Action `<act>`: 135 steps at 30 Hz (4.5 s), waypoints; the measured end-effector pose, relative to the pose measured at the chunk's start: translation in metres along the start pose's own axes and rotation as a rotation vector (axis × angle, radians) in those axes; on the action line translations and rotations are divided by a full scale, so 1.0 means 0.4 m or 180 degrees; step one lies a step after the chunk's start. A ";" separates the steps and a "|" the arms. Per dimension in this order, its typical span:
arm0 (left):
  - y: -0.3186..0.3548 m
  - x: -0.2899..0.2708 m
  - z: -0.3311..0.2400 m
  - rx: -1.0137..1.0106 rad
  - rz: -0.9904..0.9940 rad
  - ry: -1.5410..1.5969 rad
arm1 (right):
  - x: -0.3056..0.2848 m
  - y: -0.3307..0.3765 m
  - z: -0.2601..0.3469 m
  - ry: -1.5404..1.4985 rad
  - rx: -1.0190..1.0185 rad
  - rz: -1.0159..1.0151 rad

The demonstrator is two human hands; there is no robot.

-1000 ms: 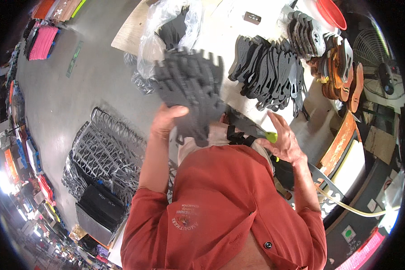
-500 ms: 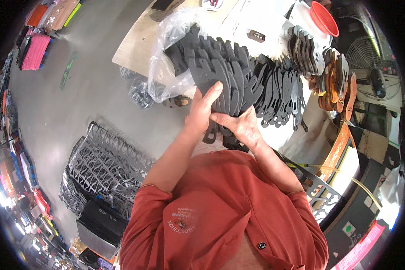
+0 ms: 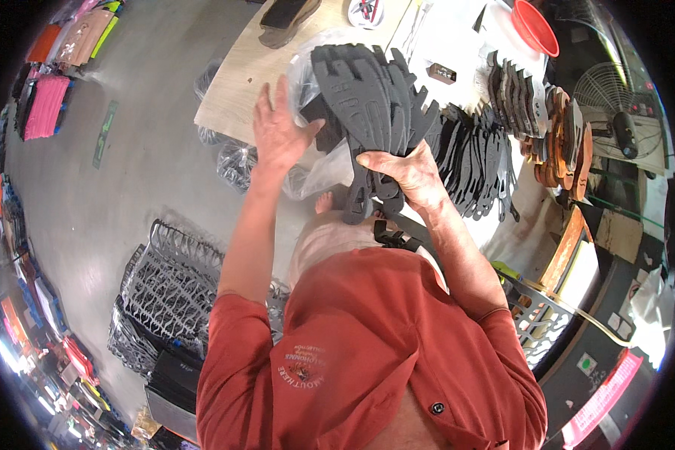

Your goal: The person trims excess material from black rubber sandal soles using shears and a sanding block, then stacks and packs them into plastic bags. The person uses a handheld torch to heat the edges of the soles before bundling them.

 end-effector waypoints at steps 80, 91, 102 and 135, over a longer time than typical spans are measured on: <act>-0.031 -0.131 0.027 -0.2450 0.0040 0.2418 | 0.169 -0.237 -0.180 0.4073 -0.2596 -0.0171; 0.002 -0.205 -0.275 -0.0554 0.0263 0.2659 | -0.368 0.107 -0.065 0.2659 -0.2575 -0.1717; 0.338 0.411 -0.638 -0.1153 0.2475 0.1686 | -0.786 0.027 -0.157 0.3752 -0.0943 -0.2767; 0.346 0.377 -0.530 -0.1848 0.1696 0.2236 | -0.802 0.416 -0.158 0.2253 -0.0133 -0.0937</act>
Point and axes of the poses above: each hand's wrist, its own y-axis away from the middle knuckle, its own x-axis out of the palm, z = x × y, the point moved 2 cm from there along -y, towards the middle knuckle, and after that the axes turned 9 degrees about -z, right-handed, at the moved point
